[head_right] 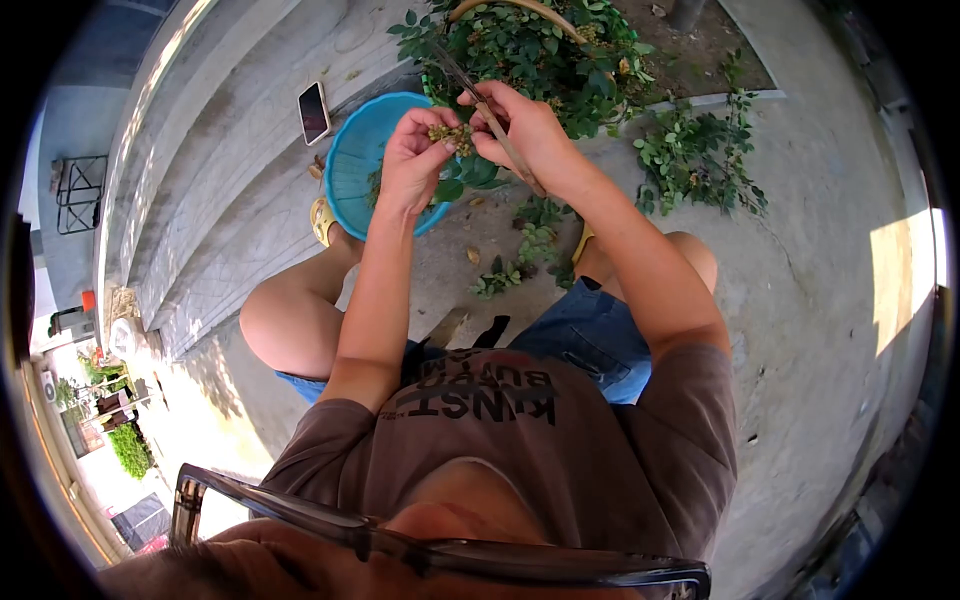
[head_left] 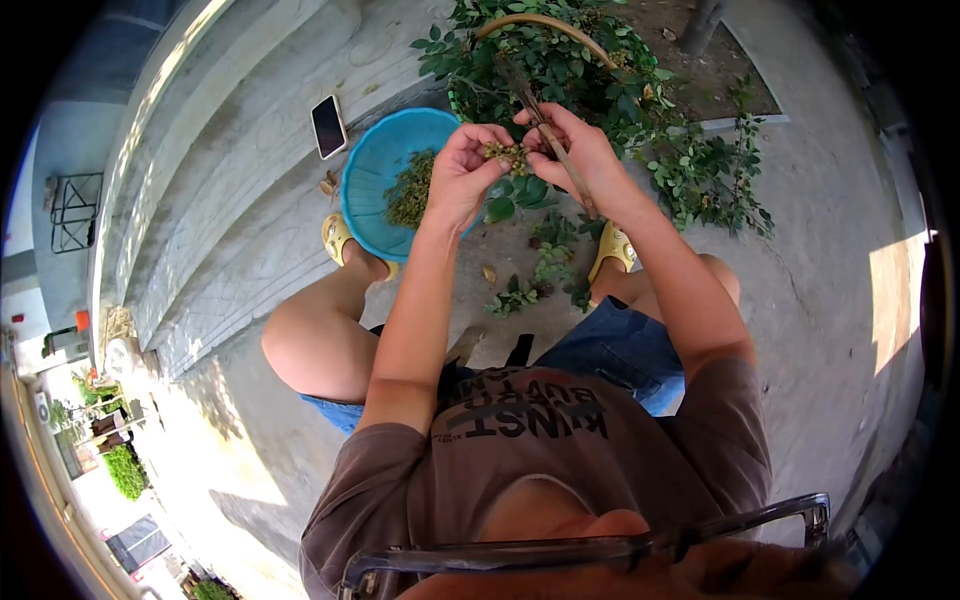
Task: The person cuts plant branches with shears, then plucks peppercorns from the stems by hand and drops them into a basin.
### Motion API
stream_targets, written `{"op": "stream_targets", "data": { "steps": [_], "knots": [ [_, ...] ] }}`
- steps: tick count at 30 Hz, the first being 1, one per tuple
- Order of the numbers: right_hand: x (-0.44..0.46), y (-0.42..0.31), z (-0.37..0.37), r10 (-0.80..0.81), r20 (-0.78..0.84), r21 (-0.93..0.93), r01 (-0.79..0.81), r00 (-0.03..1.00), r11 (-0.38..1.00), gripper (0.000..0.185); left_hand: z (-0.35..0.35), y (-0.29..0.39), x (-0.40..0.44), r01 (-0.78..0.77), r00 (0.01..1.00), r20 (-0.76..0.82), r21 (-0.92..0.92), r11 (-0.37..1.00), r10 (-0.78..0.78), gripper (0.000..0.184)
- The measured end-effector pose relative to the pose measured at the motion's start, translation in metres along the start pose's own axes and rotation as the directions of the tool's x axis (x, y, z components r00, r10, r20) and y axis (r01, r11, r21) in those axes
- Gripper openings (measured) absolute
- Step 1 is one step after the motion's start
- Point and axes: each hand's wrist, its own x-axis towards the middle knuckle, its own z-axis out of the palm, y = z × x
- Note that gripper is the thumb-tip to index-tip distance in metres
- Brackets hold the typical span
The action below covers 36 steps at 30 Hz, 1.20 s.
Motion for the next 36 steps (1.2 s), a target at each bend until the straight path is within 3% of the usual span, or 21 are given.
{"op": "stream_targets", "data": {
  "steps": [4, 5, 9, 11, 19, 20, 21, 22, 25, 27, 28, 31, 36],
  "knots": [
    [-0.003, -0.002, 0.002, -0.048, -0.029, -0.150, 0.043, 0.998, 0.988, 0.038, 0.001, -0.004, 0.000, 0.017, 0.999, -0.027, -0.050, 0.999, -0.019, 0.027],
    [-0.003, -0.003, 0.001, -0.049, -0.030, -0.149, 0.044, 0.998, 0.988, 0.038, 0.001, -0.008, 0.001, 0.035, 0.998, -0.049, -0.136, 0.990, -0.042, 0.027],
    [-0.002, -0.002, -0.001, 0.041, 0.009, 0.018, -0.042, 0.999, 0.999, 0.040, 0.005, -0.015, 0.003, 0.063, 0.991, -0.088, -0.330, 0.942, -0.097, 0.026],
    [-0.001, 0.000, -0.003, 0.043, 0.021, 0.088, -0.044, 0.999, 0.995, 0.039, 0.006, -0.015, 0.003, 0.068, 0.986, -0.121, -0.327, 0.942, -0.113, 0.026],
    [-0.002, -0.008, -0.002, 0.020, -0.045, -0.091, -0.024, 0.999, 0.996, 0.037, 0.002, -0.020, 0.003, 0.063, 0.962, -0.238, -0.291, 0.955, -0.136, 0.026],
    [-0.001, -0.007, -0.004, 0.021, -0.045, -0.091, -0.025, 0.999, 0.996, 0.037, -0.002, -0.021, 0.007, -0.025, 0.966, -0.246, -0.373, 0.927, -0.074, 0.024],
    [0.000, -0.005, -0.008, 0.047, -0.052, 0.035, -0.045, 0.998, 0.998, 0.036, -0.009, -0.022, 0.010, -0.111, 0.965, -0.261, -0.451, 0.886, -0.011, 0.023],
    [0.001, -0.005, -0.012, 0.073, -0.054, 0.160, -0.064, 0.996, 0.985, 0.036, -0.025, -0.016, 0.011, -0.158, 0.955, -0.297, -0.447, 0.880, 0.020, 0.019],
    [0.003, -0.014, -0.026, 0.075, -0.086, 0.223, -0.054, 0.993, 0.973, 0.031, -0.037, 0.000, 0.010, -0.218, 0.931, -0.365, -0.484, 0.848, 0.031, 0.019],
    [0.003, -0.019, -0.030, 0.086, -0.026, 0.164, -0.081, 0.996, 0.983, 0.038, -0.022, 0.004, 0.008, -0.292, 0.905, -0.376, -0.205, 0.934, 0.200, 0.022],
    [0.001, -0.022, -0.025, 0.086, -0.022, 0.162, -0.081, 0.996, 0.983, 0.038, -0.011, 0.006, 0.007, -0.296, 0.903, -0.379, -0.205, 0.933, 0.203, 0.022],
    [0.001, -0.016, -0.005, 0.025, -0.051, 0.263, -0.011, 0.998, 0.965, 0.056, 0.015, 0.008, 0.003, -0.304, 0.875, -0.353, 0.132, 0.943, 0.331, 0.024],
    [-0.002, -0.016, 0.010, -0.057, -0.125, 0.017, 0.059, 0.991, 0.998, 0.052, 0.030, 0.007, -0.003, -0.286, 0.873, -0.332, 0.243, 0.927, 0.357, 0.023]
  ]
}}
